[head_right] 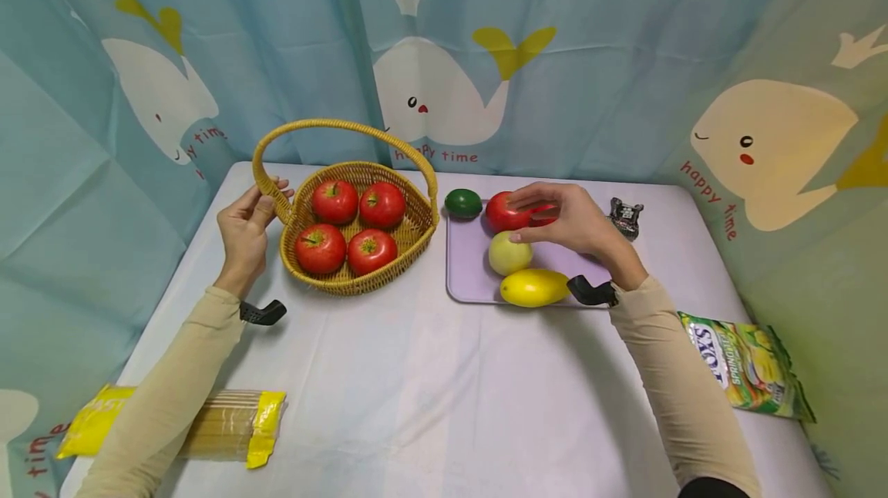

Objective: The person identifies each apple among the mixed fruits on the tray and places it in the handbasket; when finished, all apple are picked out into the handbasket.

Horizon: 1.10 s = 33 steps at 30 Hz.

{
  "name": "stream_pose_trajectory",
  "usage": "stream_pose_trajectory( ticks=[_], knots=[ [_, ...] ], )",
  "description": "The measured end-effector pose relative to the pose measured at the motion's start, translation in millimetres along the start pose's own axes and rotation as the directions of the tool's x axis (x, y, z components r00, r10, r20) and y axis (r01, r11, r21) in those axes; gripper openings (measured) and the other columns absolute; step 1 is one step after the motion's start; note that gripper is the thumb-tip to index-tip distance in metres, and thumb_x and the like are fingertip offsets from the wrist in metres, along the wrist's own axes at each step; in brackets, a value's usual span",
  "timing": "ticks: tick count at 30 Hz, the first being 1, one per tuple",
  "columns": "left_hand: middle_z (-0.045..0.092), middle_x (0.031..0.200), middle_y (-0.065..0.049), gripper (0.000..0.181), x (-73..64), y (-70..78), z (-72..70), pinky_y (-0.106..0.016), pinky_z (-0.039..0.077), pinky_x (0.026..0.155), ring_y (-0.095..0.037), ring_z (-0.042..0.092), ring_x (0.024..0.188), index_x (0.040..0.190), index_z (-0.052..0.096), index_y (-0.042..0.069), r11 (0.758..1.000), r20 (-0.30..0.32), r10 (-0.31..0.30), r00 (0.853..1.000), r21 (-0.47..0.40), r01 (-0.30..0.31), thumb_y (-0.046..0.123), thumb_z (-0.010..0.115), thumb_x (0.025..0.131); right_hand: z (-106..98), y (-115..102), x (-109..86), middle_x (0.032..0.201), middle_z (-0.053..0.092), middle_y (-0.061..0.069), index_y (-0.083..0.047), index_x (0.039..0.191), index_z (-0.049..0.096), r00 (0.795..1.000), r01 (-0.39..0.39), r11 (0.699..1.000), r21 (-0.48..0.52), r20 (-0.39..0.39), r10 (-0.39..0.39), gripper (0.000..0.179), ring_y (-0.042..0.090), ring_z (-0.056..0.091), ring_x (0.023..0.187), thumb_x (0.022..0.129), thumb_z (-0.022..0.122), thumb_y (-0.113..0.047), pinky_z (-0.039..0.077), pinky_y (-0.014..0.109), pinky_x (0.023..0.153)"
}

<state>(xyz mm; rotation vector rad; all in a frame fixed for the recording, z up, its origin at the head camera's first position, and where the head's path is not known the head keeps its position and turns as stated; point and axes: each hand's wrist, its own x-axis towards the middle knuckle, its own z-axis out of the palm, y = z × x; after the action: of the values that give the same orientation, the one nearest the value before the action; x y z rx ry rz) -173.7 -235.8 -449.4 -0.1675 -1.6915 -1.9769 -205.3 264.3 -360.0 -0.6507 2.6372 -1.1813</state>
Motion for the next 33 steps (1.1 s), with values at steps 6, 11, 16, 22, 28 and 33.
stream_pose_trajectory(
  ticks=[6, 11, 16, 22, 28, 33],
  knots=[
    [0.080, 0.119, -0.007, 0.032, 0.7, 0.0, -0.9, -0.027, 0.062, 0.098, -0.025, 0.077, 0.109, 0.135, 0.070, -0.003, 1.000, 0.010, -0.001, 1.000, 0.010, 0.001, 0.007, 0.064, 0.106, -7, 15, -2.2, 0.142, 0.067, 0.008, -0.014, 0.139, 0.068, 0.993, -0.092, 0.994, -0.051, -0.081, 0.087, 0.066, 0.032, 0.063, 0.130, 0.081, 0.096, -0.026, 0.056, 0.039, 0.111],
    [0.079, 0.120, -0.011, 0.031, 0.6, 0.8, -0.3, -0.027, 0.062, 0.097, -0.022, 0.078, 0.108, 0.134, 0.071, -0.003, 1.000, 0.008, 0.001, 1.000, 0.019, -0.001, 0.007, 0.063, 0.106, -13, 33, -2.1, 0.152, 0.058, 0.011, -0.014, 0.147, 0.061, 0.989, -0.102, 0.994, -0.037, -0.114, 0.097, 0.077, 0.041, 0.055, 0.140, 0.079, 0.097, -0.024, 0.045, 0.062, 0.118],
    [0.079, 0.121, -0.012, 0.032, 0.6, 0.4, -0.3, -0.027, 0.063, 0.096, -0.020, 0.078, 0.107, 0.136, 0.070, -0.001, 1.000, 0.002, -0.003, 1.000, 0.024, 0.003, 0.006, 0.063, 0.106, -18, 51, 0.6, 0.156, 0.054, 0.016, -0.010, 0.151, 0.056, 0.989, -0.098, 0.994, -0.052, -0.112, 0.092, 0.085, 0.040, 0.049, 0.143, 0.078, 0.098, -0.022, 0.040, 0.065, 0.121],
    [0.079, 0.119, -0.009, 0.032, 0.8, 0.0, -0.2, -0.026, 0.063, 0.096, -0.020, 0.078, 0.107, 0.136, 0.070, -0.001, 1.000, -0.005, -0.008, 1.000, 0.019, 0.008, 0.007, 0.063, 0.106, -23, 63, 2.6, 0.157, 0.053, 0.017, -0.005, 0.153, 0.053, 0.992, -0.109, 0.993, -0.040, -0.073, 0.106, 0.086, 0.038, 0.047, 0.145, 0.080, 0.096, -0.015, 0.038, 0.063, 0.123],
    [0.079, 0.120, -0.011, 0.033, 0.3, 0.2, 0.1, -0.025, 0.063, 0.096, -0.021, 0.078, 0.107, 0.137, 0.069, -0.002, 1.000, -0.010, -0.020, 1.000, 0.002, 0.020, 0.005, 0.062, 0.106, -27, 74, 5.1, 0.159, 0.050, 0.020, -0.003, 0.155, 0.050, 0.988, -0.150, 0.988, -0.037, -0.052, 0.148, 0.087, 0.040, 0.044, 0.147, 0.082, 0.094, -0.014, 0.036, 0.065, 0.123],
    [0.078, 0.121, -0.015, 0.032, 0.3, 0.7, 0.7, -0.025, 0.063, 0.095, -0.026, 0.077, 0.109, 0.135, 0.070, -0.003, 1.000, -0.010, -0.021, 1.000, 0.008, 0.021, 0.006, 0.063, 0.105, -27, 81, 6.9, 0.158, 0.049, 0.021, -0.004, 0.155, 0.050, 0.982, -0.183, 0.980, -0.074, -0.050, 0.180, 0.086, 0.041, 0.045, 0.146, 0.083, 0.094, -0.022, 0.037, 0.064, 0.123]
  ],
)
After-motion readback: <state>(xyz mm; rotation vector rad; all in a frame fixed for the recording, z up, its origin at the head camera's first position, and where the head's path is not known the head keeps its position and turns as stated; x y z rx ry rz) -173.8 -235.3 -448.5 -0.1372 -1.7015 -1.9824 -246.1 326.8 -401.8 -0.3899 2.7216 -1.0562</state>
